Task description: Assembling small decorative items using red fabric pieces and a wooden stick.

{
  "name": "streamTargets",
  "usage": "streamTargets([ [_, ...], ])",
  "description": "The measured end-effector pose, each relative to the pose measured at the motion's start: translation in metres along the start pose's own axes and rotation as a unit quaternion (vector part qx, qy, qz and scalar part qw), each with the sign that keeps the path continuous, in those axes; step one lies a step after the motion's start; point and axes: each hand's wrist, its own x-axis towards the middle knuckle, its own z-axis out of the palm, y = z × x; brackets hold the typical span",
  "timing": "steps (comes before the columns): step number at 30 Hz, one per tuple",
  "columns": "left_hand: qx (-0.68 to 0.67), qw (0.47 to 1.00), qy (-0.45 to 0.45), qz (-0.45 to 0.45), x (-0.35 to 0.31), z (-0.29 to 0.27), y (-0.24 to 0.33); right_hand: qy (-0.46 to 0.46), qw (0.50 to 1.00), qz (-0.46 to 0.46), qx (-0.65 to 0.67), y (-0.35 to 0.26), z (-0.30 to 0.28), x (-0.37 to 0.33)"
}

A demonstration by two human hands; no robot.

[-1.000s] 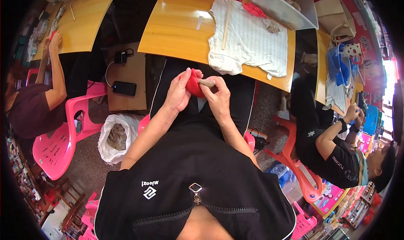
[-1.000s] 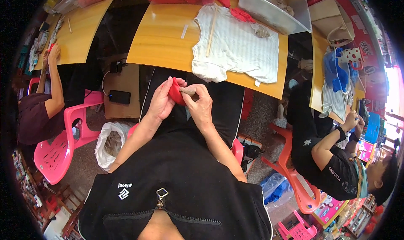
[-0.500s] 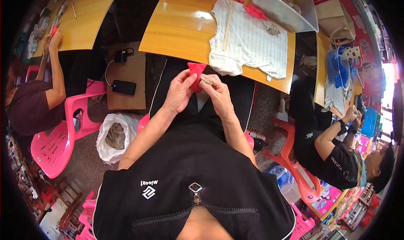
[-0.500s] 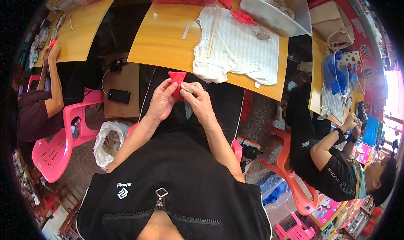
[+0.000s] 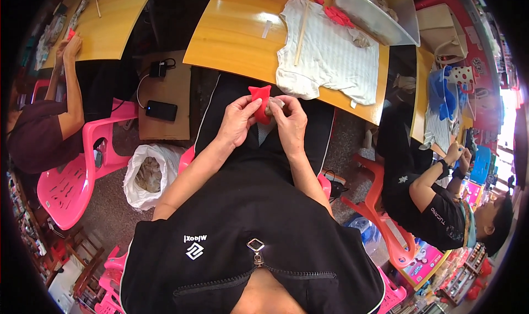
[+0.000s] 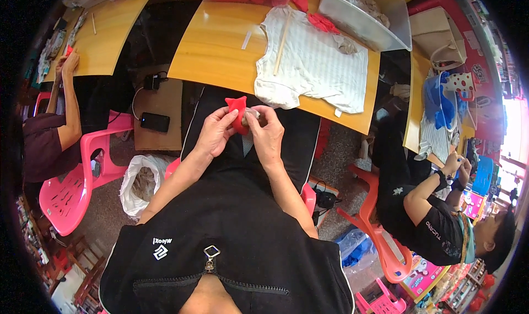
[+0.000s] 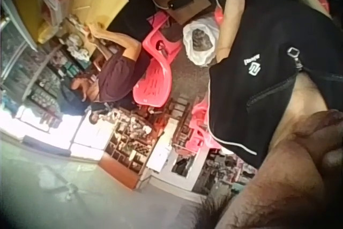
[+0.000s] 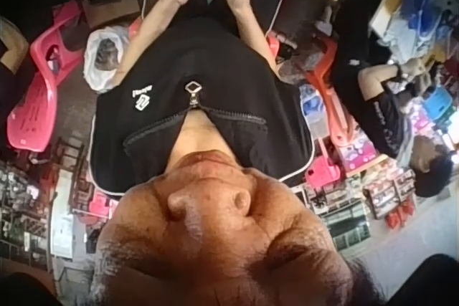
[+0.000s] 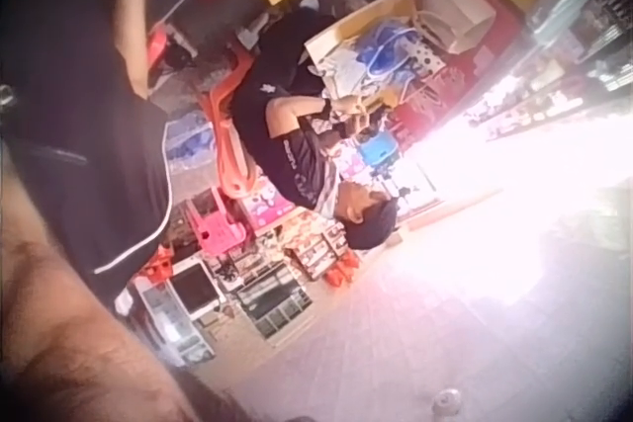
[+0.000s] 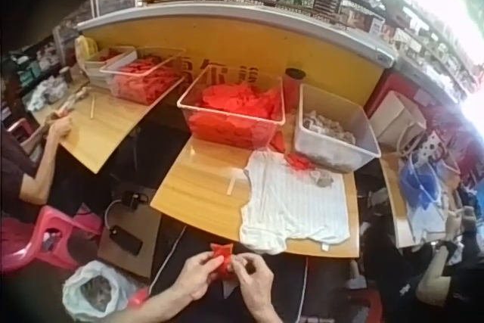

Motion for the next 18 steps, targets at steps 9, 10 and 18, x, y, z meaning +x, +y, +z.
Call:
streamTargets([
  [9, -0.044, 0.998, -0.037, 0.032, 0.0076, 0.001, -0.0008, -0.012, 0.984, -0.113, -0.139, 0.0018, 0.0011, -0.0019],
  [10, -0.035, 0.998, -0.047, 0.034, 0.0076, 0.0011, -0.0003, -0.014, 0.979, -0.134, -0.154, 0.002, 0.0015, -0.0018],
  [18, -0.001, 0.998, -0.064, 0.002, 0.0036, 0.003, 0.0006, -0.013, 0.992, -0.114, -0.057, 0.0016, -0.0003, 0.0046],
])
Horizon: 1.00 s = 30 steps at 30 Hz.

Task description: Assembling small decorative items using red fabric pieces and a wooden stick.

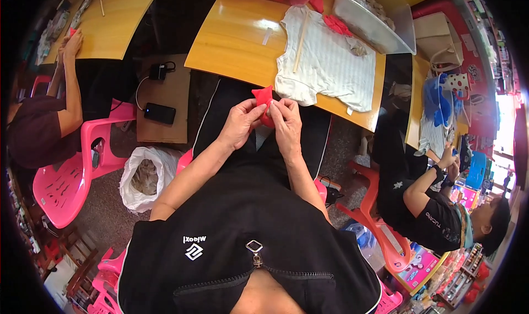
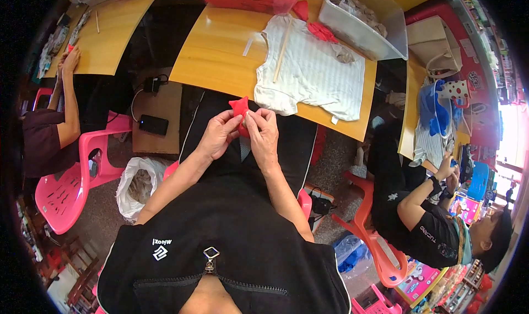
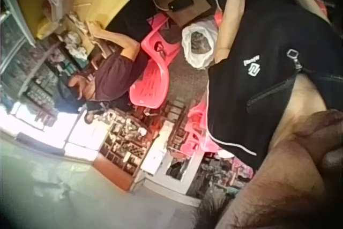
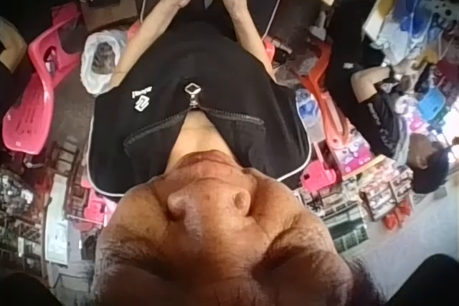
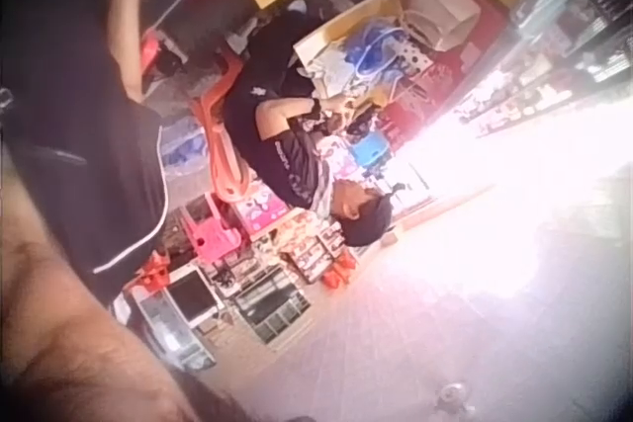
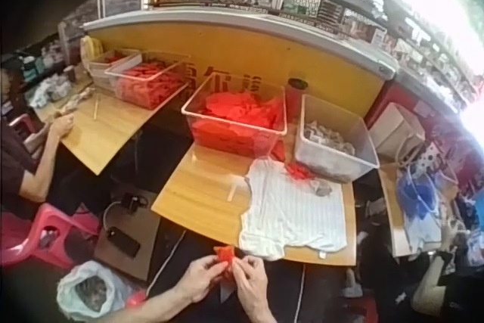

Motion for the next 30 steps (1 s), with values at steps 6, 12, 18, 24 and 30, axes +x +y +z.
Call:
streamTargets([
  [6, 0.013, 1.0, 0.025, 0.009, 0.002, 0.003, 0.003, 0.042, 0.998, -0.02, -0.045, -0.01, -0.003, 0.004],
  [12, -0.003, 0.999, -0.003, 0.044, 0.007, 0.0, 0.0, 0.003, 0.993, -0.019, -0.121, -0.008, -0.002, 0.008],
  [18, -0.007, 0.999, -0.019, 0.049, 0.005, 0.002, 0.011, -0.117, 0.99, 0.034, 0.064, 0.004, -0.01, 0.017],
  [24, -0.009, 1.0, 0.006, 0.014, 0.003, 0.002, 0.01, 0.002, 0.999, 0.032, 0.024, -0.007, -0.004, 0.014],
  [30, 0.039, 0.998, 0.007, 0.042, 0.008, 0.002, 0.0, 0.02, 0.997, -0.018, -0.077, -0.006, 0.0, 0.012],
])
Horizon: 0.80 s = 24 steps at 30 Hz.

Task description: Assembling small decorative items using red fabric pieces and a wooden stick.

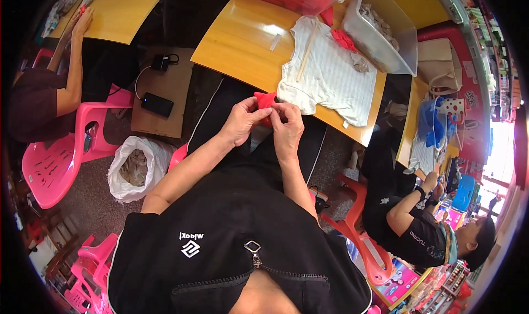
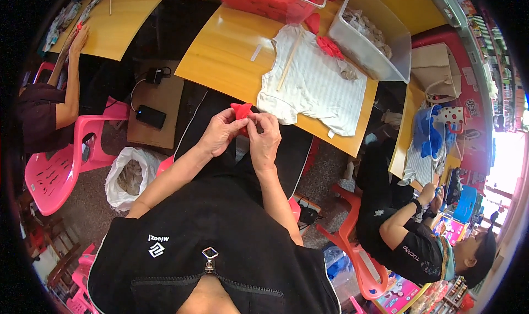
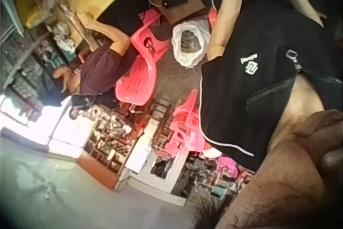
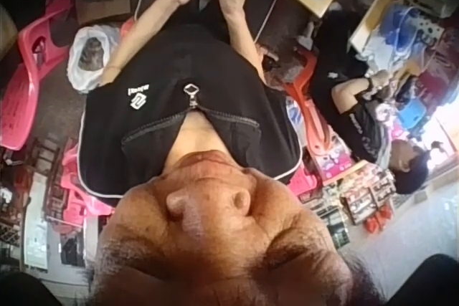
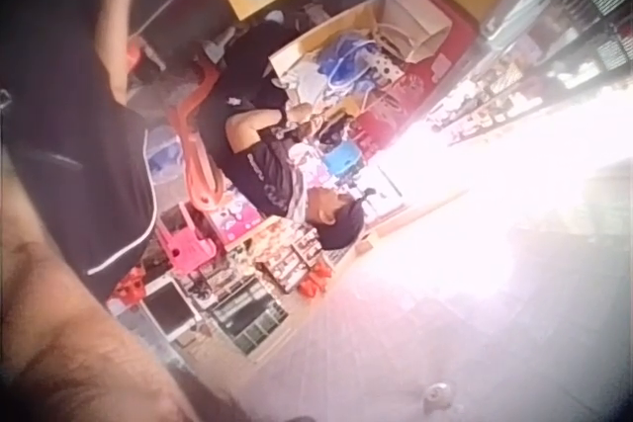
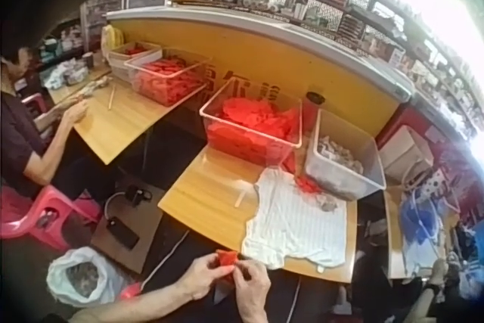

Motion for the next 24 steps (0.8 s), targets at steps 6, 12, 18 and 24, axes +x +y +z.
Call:
streamTargets([
  [6, -0.121, 0.991, 0.027, -0.041, 0.003, 0.004, 0.005, -0.084, 0.996, 0.004, -0.015, 0.003, -0.004, 0.005],
  [12, -0.14, 0.99, 0.004, -0.028, 0.004, -0.003, 0.013, -0.063, 0.995, -0.072, 0.004, -0.013, -0.002, 0.003],
  [18, -0.163, 0.986, 0.02, -0.019, 0.004, -0.011, 0.02, -0.074, 0.996, -0.032, 0.029, -0.014, 0.003, 0.005],
  [24, -0.11, 0.993, -0.018, -0.032, -0.005, -0.015, 0.038, -0.095, 0.988, -0.117, -0.022, -0.018, -0.007, 0.009],
])
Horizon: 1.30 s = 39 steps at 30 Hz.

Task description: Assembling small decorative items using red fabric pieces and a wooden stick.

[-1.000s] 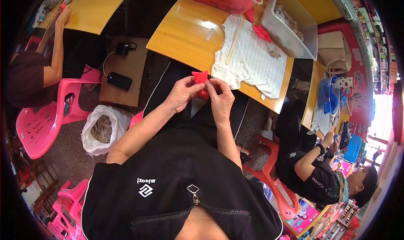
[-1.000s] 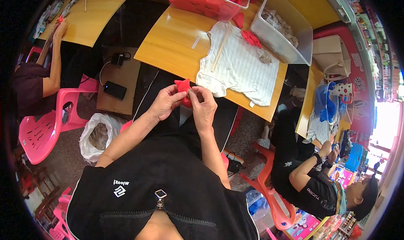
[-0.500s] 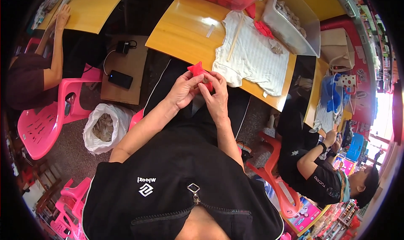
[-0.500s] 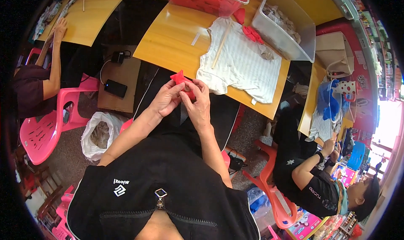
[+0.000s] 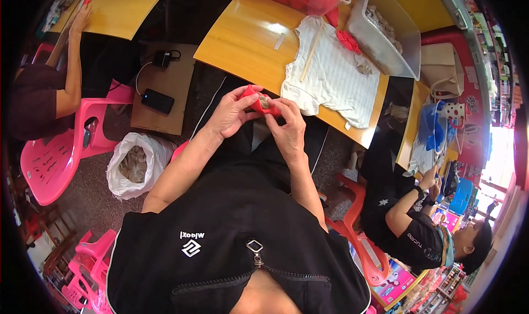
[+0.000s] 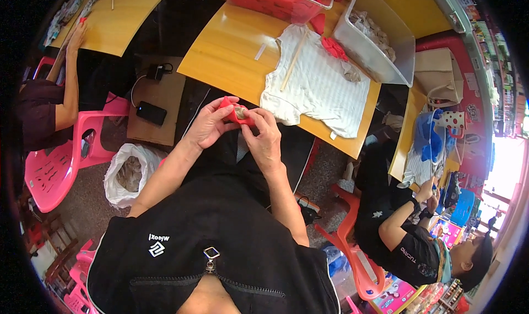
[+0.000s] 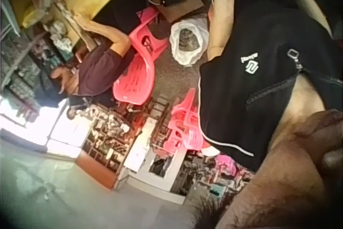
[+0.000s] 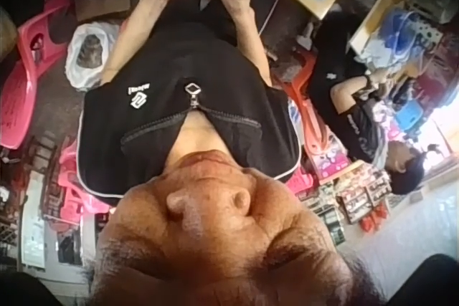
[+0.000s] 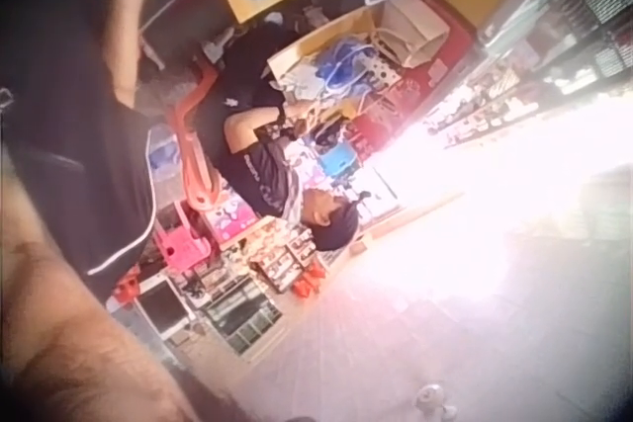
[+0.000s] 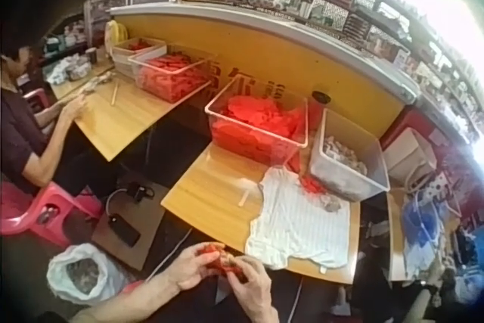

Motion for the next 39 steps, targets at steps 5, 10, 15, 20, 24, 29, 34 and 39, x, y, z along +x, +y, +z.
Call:
streamTargets([
  [5, 0.084, 0.996, -0.014, 0.008, 0.006, -0.013, -0.002, -0.065, 0.997, -0.016, -0.042, -0.003, -0.003, -0.001],
  [10, 0.01, 0.999, -0.023, 0.033, 0.001, -0.012, -0.003, -0.115, 0.989, -0.016, -0.095, -0.01, -0.006, 0.002],
  [15, 0.015, 1.0, -0.019, 0.016, 0.0, -0.023, -0.003, -0.138, 0.99, -0.002, -0.031, -0.016, -0.011, 0.01],
  [20, -0.021, 0.998, 0.039, 0.04, -0.006, -0.038, 0.009, -0.06, 0.995, -0.047, -0.062, -0.038, -0.026, 0.06],
  [24, 0.043, 0.997, 0.053, 0.035, -0.013, -0.072, -0.009, 0.135, 0.98, -0.122, -0.082, -0.044, -0.01, 0.107],
  [29, 0.086, 0.993, 0.062, 0.052, -0.01, -0.066, -0.016, -0.035, 0.965, -0.134, -0.224, 0.045, 0.007, 0.125],
  [34, 0.086, 0.991, 0.085, 0.062, -0.012, -0.06, -0.015, 0.088, 0.962, -0.195, -0.17, 0.012, 0.007, 0.132],
  [39, 0.082, 0.991, 0.093, 0.055, -0.008, -0.068, -0.014, -0.019, 0.969, -0.157, -0.19, 0.014, 0.013, 0.133],
])
